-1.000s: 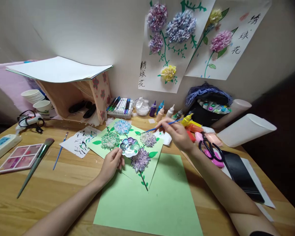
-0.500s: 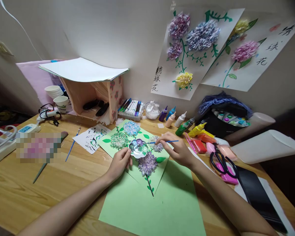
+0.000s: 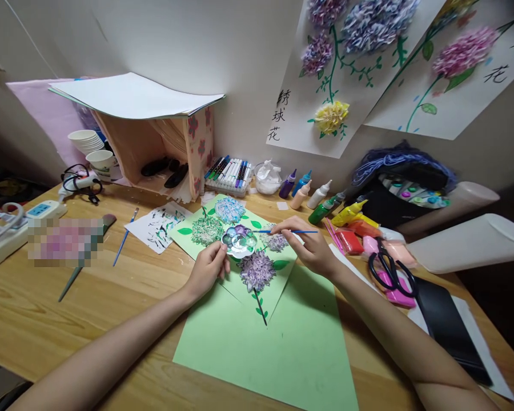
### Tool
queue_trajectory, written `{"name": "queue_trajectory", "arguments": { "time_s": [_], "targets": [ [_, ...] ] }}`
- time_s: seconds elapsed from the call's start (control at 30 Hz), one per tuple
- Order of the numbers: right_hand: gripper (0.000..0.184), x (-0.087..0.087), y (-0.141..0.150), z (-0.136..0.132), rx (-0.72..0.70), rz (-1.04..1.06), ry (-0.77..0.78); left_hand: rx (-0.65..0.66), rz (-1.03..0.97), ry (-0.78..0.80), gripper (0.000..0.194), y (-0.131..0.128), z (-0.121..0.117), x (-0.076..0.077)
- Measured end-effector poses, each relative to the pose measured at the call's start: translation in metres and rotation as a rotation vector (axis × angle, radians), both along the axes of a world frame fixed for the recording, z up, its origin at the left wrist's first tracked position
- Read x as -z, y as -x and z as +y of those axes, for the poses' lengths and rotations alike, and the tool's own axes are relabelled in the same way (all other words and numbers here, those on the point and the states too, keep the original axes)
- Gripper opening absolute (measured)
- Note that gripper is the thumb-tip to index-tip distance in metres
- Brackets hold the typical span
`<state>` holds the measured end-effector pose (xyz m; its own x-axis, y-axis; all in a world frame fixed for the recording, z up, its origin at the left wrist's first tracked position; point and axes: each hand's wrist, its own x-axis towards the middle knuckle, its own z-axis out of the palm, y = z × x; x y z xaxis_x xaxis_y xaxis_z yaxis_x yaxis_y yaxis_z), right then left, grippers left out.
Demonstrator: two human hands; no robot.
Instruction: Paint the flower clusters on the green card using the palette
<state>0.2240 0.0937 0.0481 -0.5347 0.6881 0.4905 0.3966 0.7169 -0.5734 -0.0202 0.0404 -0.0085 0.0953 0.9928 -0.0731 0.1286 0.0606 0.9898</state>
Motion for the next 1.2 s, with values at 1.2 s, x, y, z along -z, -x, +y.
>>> {"name": "queue_trajectory", "arguments": {
  "time_s": [1.2],
  "targets": [
    [0.018,0.011,0.008,-0.005,-0.059,-0.077,-0.201,0.051,0.175,-0.095,0.036,-0.002,-0.005,0.001]
  ]
}}
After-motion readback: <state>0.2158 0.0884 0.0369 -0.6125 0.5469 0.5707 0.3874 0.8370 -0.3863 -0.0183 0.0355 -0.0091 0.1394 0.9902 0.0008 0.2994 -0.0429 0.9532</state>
